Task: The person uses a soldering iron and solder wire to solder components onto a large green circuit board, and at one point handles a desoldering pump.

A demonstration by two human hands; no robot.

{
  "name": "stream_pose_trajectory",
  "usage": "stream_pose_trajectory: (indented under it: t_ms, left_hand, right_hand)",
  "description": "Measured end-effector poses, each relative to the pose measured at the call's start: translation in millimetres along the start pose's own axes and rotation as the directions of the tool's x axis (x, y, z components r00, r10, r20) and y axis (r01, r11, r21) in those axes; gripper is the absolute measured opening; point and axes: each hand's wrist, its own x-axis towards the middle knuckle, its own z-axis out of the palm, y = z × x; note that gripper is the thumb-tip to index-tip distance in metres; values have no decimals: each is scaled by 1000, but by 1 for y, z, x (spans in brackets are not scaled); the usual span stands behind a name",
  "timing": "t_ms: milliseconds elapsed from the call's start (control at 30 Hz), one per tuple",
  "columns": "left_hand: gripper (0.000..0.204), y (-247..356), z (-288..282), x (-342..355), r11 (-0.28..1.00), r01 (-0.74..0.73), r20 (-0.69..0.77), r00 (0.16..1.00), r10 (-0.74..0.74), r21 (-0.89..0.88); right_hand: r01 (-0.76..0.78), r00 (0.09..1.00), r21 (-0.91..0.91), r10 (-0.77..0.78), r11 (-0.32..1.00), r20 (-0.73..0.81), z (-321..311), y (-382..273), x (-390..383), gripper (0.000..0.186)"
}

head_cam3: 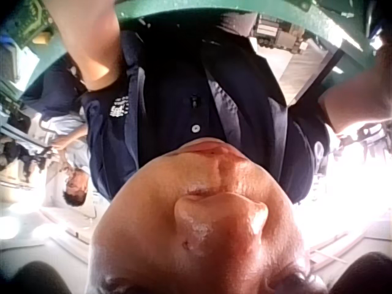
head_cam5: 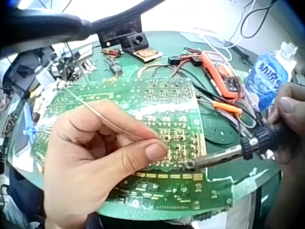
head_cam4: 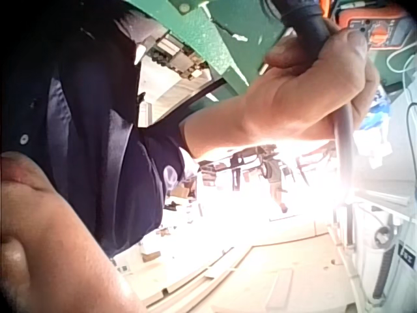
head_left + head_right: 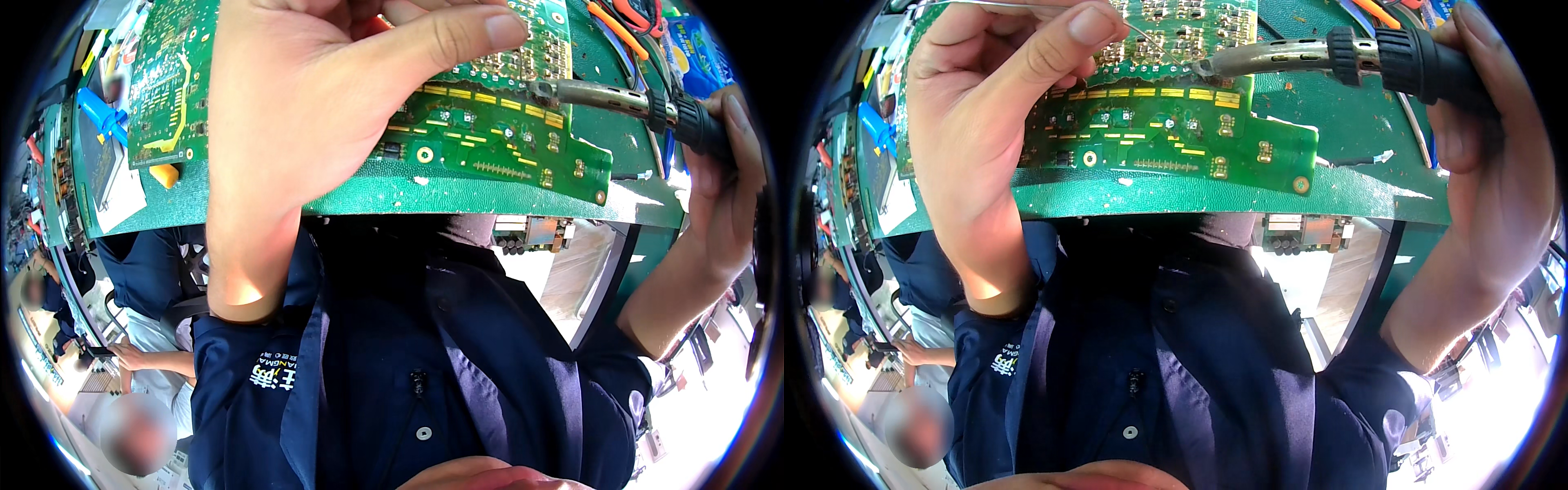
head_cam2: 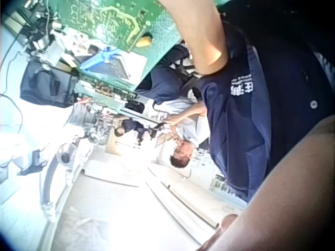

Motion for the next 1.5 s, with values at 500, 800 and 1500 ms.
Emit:
stream_pose_trajectory:
  t_ms: [500, 800, 1500]
  left_hand:
    - [11, 3, 2, -1, 998, 9, -33, 999, -7, 60]
    - [11, 6, 4, 0, 993, 4, -43, 999, 1, 116]
    - [10, -2, 1, 2, 1000, -9, -9, 1000, 9, 2]
  right_hand:
    - [-40, 999, 76, 37, 996, 37, -4, 1, -3, 38]
    - [-45, 999, -15, 45, 999, 13, -16, 12, -16, 37]
    - [-170, 862, 441, 350, 881, -367, 32, -12, 29, 13]
